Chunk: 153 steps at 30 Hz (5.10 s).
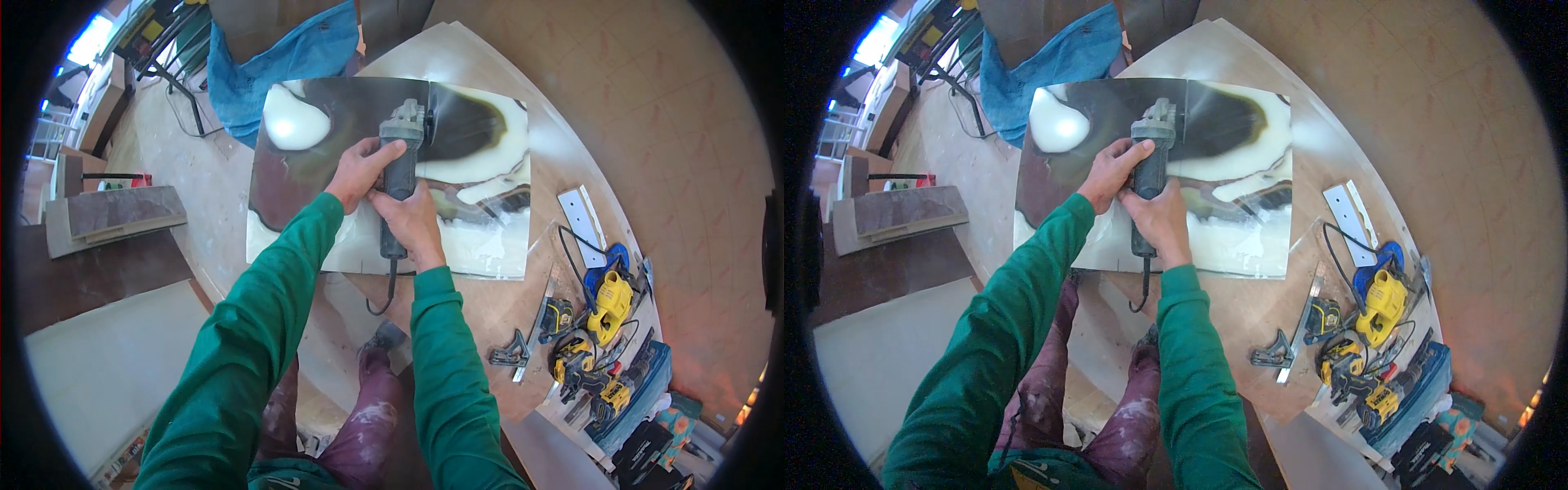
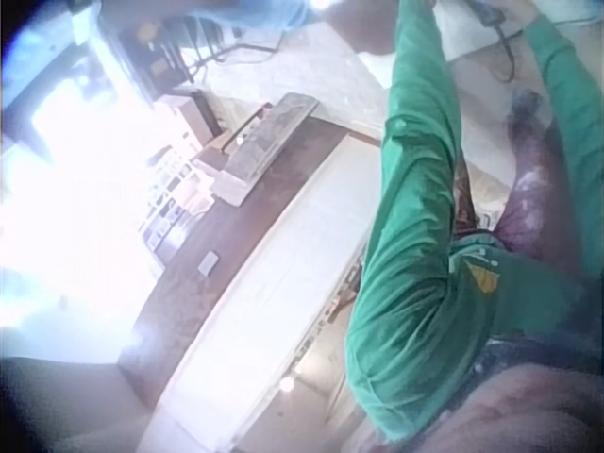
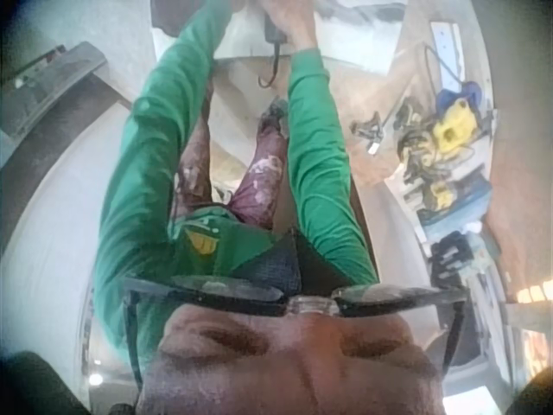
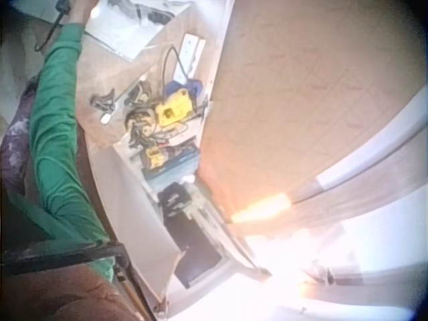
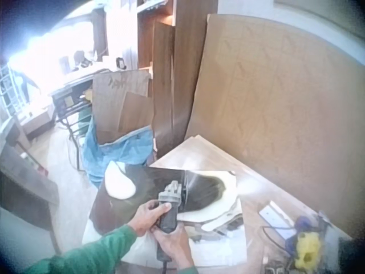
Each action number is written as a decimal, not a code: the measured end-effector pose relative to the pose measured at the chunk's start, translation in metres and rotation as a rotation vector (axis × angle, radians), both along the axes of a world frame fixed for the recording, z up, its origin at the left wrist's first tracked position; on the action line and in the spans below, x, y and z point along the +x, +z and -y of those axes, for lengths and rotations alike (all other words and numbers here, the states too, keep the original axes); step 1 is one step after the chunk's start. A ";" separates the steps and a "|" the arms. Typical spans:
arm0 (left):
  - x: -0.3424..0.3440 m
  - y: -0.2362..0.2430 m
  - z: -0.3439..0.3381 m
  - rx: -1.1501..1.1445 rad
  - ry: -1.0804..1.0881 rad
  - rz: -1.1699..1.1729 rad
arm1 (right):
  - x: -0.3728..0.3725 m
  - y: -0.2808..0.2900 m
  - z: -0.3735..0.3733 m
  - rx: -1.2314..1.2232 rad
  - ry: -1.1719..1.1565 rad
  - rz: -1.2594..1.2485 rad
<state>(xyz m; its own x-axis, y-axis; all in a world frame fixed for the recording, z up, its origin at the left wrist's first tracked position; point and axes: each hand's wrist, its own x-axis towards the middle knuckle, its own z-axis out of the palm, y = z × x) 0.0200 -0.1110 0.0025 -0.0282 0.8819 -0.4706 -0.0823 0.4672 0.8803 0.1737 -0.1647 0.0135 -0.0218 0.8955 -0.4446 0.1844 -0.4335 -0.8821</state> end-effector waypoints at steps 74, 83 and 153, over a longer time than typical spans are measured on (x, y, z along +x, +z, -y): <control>-0.003 0.005 0.027 -0.022 -0.046 -0.005 | 0.002 0.003 0.029 -0.015 -0.009 0.013; -0.002 0.003 0.030 -0.011 -0.032 0.005 | 0.002 0.006 0.033 -0.024 -0.022 0.028; 0.004 0.005 0.052 -0.022 -0.011 0.004 | 0.004 0.009 0.055 0.014 -0.020 0.022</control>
<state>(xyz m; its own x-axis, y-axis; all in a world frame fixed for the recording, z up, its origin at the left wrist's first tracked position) 0.0241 -0.1630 0.0078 -0.0164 0.8717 -0.4898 -0.0808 0.4871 0.8696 0.1773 -0.2200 0.0220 0.0053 0.9016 -0.4325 0.1950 -0.4251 -0.8839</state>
